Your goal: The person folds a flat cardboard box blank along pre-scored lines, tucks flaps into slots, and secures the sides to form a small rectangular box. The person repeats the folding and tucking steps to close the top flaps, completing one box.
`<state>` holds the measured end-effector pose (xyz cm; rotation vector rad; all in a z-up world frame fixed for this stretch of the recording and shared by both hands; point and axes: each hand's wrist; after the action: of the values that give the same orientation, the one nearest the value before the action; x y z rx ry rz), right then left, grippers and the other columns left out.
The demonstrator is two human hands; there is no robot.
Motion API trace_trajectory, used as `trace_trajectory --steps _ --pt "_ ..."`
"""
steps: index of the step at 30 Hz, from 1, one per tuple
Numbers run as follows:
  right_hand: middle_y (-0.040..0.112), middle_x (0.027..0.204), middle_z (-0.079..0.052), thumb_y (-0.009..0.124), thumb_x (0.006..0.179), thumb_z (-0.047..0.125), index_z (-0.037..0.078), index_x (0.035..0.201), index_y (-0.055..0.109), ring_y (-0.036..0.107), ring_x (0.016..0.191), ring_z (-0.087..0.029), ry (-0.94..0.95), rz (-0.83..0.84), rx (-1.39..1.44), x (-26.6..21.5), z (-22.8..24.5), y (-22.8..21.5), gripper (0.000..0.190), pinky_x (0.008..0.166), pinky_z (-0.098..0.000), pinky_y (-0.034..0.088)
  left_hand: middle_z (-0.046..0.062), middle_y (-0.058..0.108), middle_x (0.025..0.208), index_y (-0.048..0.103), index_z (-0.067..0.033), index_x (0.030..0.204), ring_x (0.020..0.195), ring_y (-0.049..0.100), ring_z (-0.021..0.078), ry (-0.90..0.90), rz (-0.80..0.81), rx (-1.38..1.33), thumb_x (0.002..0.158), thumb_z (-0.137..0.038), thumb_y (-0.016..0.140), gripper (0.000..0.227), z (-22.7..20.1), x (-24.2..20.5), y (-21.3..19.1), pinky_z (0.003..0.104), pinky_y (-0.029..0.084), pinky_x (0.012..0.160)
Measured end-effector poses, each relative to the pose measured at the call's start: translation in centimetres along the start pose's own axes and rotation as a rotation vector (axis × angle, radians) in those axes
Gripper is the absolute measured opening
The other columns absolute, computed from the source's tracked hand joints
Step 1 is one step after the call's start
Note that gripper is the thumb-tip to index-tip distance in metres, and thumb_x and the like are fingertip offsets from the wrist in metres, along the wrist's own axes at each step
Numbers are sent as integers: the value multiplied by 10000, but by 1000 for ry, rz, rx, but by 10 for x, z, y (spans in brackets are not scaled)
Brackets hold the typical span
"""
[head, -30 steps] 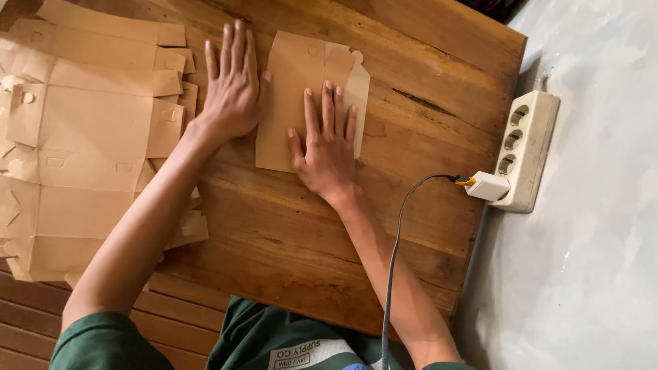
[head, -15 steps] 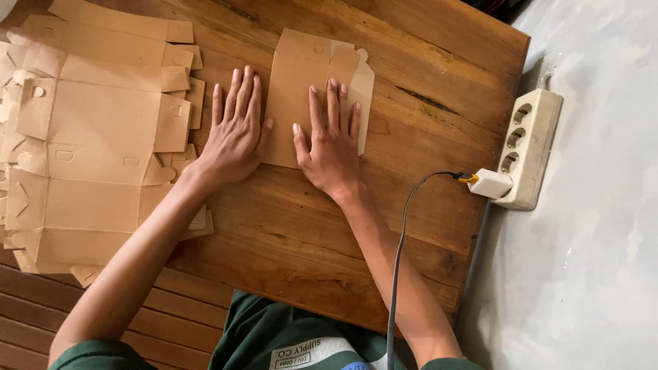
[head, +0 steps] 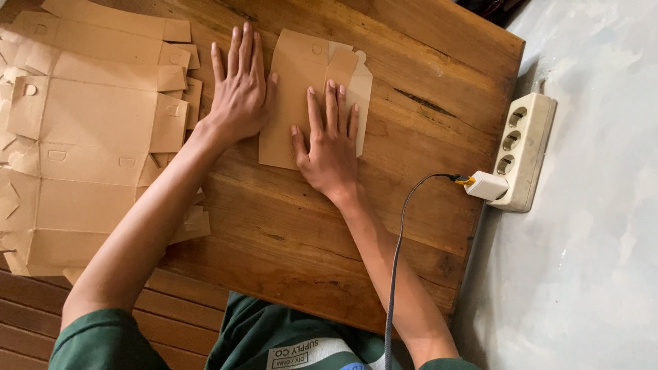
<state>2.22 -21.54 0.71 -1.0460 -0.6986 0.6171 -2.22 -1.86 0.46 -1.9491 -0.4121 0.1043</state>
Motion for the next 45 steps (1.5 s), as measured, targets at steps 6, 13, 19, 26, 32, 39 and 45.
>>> trace_trajectory --steps 6,13,19,26,32,39,45 --pt "150 1698 -229 446 1083 394 65 1616 310 90 1600 -380 5 1 39 0 4 -5 641 1300 -600 100 300 61 1687 151 145 1611 1564 -7 407 -23 -55 -13 1128 -335 292 695 9 30 9 683 -54 1205" --pt "127 1708 -206 477 1082 395 78 1628 298 68 1605 -367 0 19 23 0 2 -2 656 1308 -600 92 293 135 1689 190 147 1608 1555 30 391 -19 -117 24 1119 -318 310 685 8 29 10 673 -48 1200" --pt "154 1707 -194 497 1088 399 89 1624 317 99 1604 -368 -1 6 0 -1 0 -1 646 1306 -602 117 255 44 1698 166 128 1636 1570 -13 379 39 -37 40 1146 -320 286 676 -8 -11 1 603 -17 1260" --pt "36 1714 -203 554 1096 374 105 1638 318 45 1620 -356 10 -30 50 -8 4 -1 649 1347 -600 103 249 119 1707 170 94 1631 1588 67 368 89 -30 29 1123 -319 310 669 -29 -60 -11 562 17 1277" --pt "320 1639 -227 529 1081 171 20 1489 494 274 1572 -418 -66 -64 372 -82 48 -74 437 1319 -573 254 239 142 1705 185 43 1638 1588 99 367 80 -32 -21 1117 -330 354 663 -24 -58 -9 565 35 1274" --pt "686 1370 -179 582 978 41 58 1119 738 579 1392 -337 197 179 915 -204 33 -146 211 1192 -481 389 314 324 1570 344 -116 1611 1451 328 485 185 -158 46 1090 -294 482 568 -21 -54 -16 665 247 1173" --pt "839 810 43 690 836 34 170 840 817 798 726 -49 258 172 642 -276 -24 -214 186 717 -168 576 212 399 1205 480 -55 1493 1088 400 380 188 -221 154 1029 -383 659 595 1 -12 -9 581 377 965"
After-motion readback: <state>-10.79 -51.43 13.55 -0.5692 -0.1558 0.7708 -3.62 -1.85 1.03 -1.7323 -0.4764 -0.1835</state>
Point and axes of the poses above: each hand's wrist, its own x-axis towards the middle knuckle, its own y-axis out of the palm, z = x × y
